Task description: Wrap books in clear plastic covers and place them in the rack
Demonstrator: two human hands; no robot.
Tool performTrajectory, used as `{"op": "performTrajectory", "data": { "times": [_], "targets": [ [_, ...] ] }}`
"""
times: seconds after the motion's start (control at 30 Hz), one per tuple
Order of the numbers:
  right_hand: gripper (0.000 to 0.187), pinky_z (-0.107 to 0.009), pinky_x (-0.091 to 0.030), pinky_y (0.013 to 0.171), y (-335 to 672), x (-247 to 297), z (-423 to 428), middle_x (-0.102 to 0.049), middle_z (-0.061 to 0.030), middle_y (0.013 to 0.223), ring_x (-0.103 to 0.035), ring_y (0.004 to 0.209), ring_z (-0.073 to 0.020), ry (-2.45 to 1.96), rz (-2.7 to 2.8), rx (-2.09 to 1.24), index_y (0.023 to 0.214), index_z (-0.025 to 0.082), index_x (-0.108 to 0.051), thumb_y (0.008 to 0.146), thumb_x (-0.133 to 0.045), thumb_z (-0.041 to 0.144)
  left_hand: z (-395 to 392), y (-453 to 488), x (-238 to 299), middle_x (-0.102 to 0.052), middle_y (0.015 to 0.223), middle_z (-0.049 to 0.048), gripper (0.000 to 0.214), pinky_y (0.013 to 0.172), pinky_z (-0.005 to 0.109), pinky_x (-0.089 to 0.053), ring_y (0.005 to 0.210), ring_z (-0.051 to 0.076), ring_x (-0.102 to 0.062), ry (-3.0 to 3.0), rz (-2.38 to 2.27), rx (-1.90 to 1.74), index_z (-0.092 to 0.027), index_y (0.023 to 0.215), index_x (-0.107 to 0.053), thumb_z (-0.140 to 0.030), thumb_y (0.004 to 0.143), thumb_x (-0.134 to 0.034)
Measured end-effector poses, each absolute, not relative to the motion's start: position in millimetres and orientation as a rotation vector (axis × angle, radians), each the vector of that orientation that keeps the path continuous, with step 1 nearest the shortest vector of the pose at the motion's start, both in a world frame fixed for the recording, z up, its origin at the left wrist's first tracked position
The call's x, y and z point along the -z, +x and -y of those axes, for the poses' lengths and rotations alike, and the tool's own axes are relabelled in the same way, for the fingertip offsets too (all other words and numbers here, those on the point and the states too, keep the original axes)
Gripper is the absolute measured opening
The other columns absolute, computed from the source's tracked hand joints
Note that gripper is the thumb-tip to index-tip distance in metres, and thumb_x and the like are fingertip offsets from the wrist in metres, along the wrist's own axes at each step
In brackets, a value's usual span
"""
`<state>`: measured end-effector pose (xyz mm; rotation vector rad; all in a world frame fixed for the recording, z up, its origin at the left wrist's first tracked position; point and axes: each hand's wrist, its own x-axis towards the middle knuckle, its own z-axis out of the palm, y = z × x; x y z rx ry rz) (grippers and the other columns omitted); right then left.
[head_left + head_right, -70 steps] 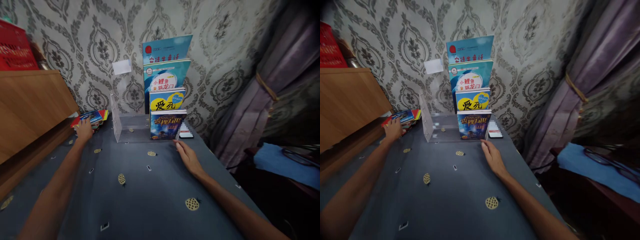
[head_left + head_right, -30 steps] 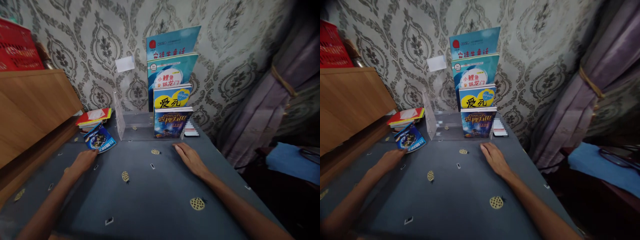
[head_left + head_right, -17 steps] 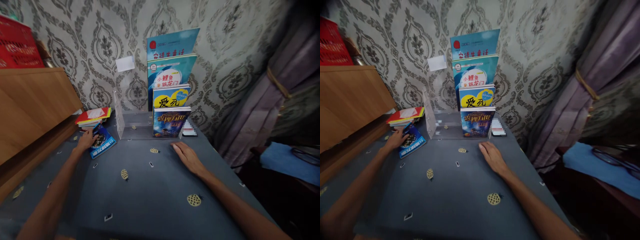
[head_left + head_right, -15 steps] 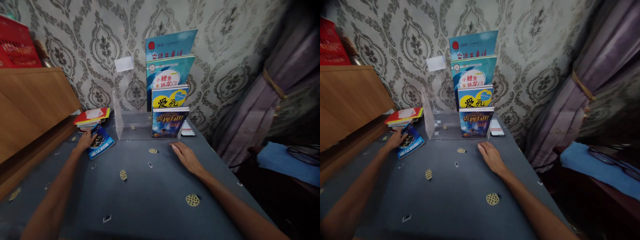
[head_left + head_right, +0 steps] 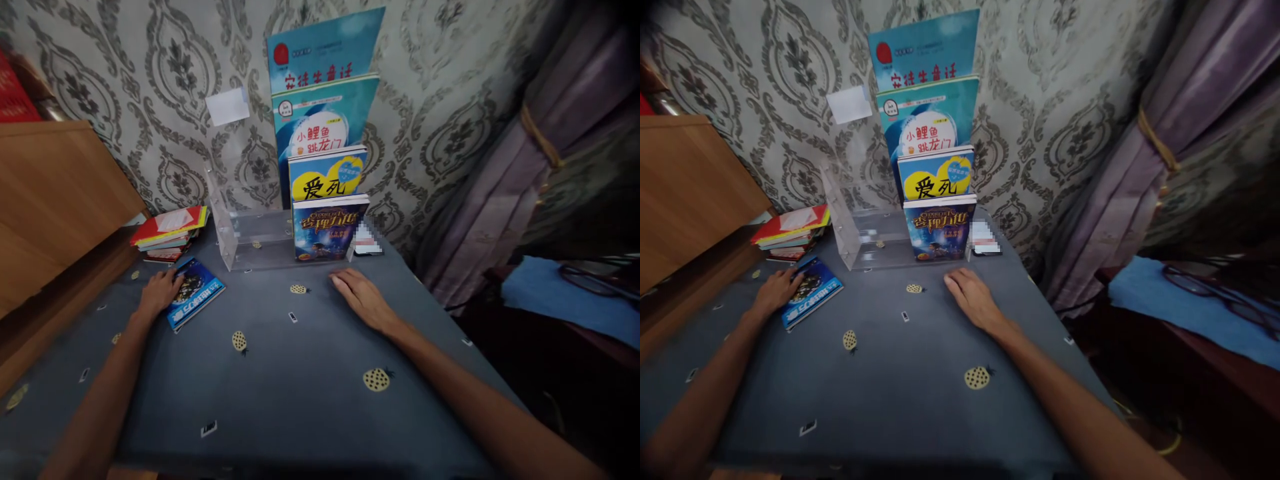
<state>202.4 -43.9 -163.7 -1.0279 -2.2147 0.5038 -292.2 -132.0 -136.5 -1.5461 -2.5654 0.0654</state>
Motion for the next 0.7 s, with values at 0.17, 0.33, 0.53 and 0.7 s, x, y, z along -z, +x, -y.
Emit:
{"op": "performTrajectory", "data": {
  "times": [0.17, 0.33, 0.53, 0.7],
  "targets": [
    [0.045, -0.047, -0.048, 0.1, 202.0, 163.3, 45.0, -0.07, -0.0116, 0.108, -0.063, 0.106, -0.029, -1.032, 2.216, -0.489, 0.106, 0.022, -0.07, 0.103, -0.032, 0.047, 143.5, -274.7, 123.7, -0.065, 0.123, 0.022, 0.065, 0.089, 0.048, -0.052, 0.116, 0.04, -0.062, -1.574, 2.577, -0.15, -0.016, 0.134, -0.059, -0.056, 0.096, -0.024],
    [0.045, -0.046, -0.048, 0.1, 203.0, 165.7, 43.5, -0.07, -0.0127, 0.111, -0.062, 0.107, -0.028, -1.003, 2.25, -0.445, 0.11, 0.019, -0.069, 0.104, -0.032, 0.044, 159.4, -246.3, 104.2, -0.07, 0.113, 0.0233, 0.067, 0.084, 0.046, -0.052, 0.106, 0.04, -0.067, -1.654, 2.549, -0.303, -0.013, 0.122, -0.066, -0.058, 0.095, -0.024],
    [0.045, -0.043, -0.048, 0.099, 203.6, 166.3, 44.4, -0.069, -0.0117, 0.11, -0.062, 0.106, -0.0263, -1.002, 2.283, -0.413, 0.109, 0.019, -0.068, 0.105, -0.03, 0.043, 174.3, -214.4, 88.5, -0.072, 0.112, 0.0224, 0.065, 0.078, 0.046, -0.051, 0.106, 0.042, -0.067, -1.717, 2.564, -0.435, -0.016, 0.117, -0.069, -0.06, 0.094, -0.027],
    [0.04, -0.043, -0.047, 0.1, 202.5, 165.2, 45.8, -0.068, -0.0112, 0.112, -0.061, 0.109, -0.0261, -1.029, 2.277, -0.426, 0.11, 0.019, -0.067, 0.105, -0.033, 0.039, 182.7, -187.7, 85.8, -0.074, 0.104, 0.0178, 0.058, 0.074, 0.041, -0.051, 0.101, 0.039, -0.069, -1.827, 2.528, -0.437, -0.018, 0.108, -0.07, -0.06, 0.093, -0.034]
  ]
}}
